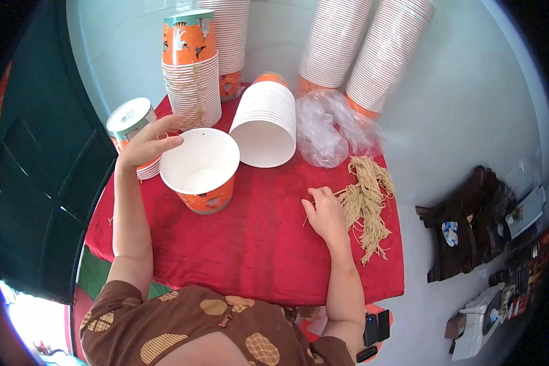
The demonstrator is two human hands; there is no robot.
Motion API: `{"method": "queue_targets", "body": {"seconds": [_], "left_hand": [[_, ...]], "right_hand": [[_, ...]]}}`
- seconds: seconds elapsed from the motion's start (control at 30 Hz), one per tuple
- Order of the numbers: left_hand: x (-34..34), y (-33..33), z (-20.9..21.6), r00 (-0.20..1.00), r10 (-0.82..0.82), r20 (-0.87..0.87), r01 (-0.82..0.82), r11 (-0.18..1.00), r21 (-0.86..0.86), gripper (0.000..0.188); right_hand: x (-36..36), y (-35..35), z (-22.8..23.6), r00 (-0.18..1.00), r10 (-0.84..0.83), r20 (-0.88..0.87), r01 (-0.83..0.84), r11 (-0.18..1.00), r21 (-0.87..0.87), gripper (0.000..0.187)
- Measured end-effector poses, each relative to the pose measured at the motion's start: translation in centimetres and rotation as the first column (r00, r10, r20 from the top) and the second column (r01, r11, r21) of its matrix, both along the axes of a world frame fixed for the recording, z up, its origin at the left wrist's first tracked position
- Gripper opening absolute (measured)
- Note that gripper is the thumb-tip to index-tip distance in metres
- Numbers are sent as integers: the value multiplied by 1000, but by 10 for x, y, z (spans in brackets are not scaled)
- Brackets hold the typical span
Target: Attaching strings to paper buckets.
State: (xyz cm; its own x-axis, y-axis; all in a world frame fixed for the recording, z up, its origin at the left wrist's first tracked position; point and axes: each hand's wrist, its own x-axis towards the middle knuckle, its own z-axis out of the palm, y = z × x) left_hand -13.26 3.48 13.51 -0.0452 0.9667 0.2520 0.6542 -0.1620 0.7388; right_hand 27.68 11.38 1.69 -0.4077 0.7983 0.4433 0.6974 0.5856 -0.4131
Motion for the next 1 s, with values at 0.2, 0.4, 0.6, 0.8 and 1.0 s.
{"method": "queue_targets", "body": {"seconds": [0.2, 0.4, 0.6, 0.8, 1.0], "left_hand": [[8, -6, 8, 999, 1, -37, 1, 997, 71, 57], [11, -5, 9, 999, -31, -36, 35, 993, 114, 56], [11, -6, 6, 999, -48, -19, 50, 988, 144, 57], [14, -9, 9, 998, -51, -30, 55, 988, 146, 60], [22, -15, 15, 997, -56, -57, 66, 980, 186, 58]], "right_hand": [[14, 7, 9, 998, 12, 58, -9, 999, -43, 6], [21, 4, 22, 933, 306, 187, -306, 951, -31, 9], [19, -4, 21, 848, 401, 345, -415, 909, -37, 8], [8, -10, 27, 764, 374, 526, -495, 862, 107, 3], [8, -4, 13, 752, 375, 542, -529, 834, 156, 3]]}}
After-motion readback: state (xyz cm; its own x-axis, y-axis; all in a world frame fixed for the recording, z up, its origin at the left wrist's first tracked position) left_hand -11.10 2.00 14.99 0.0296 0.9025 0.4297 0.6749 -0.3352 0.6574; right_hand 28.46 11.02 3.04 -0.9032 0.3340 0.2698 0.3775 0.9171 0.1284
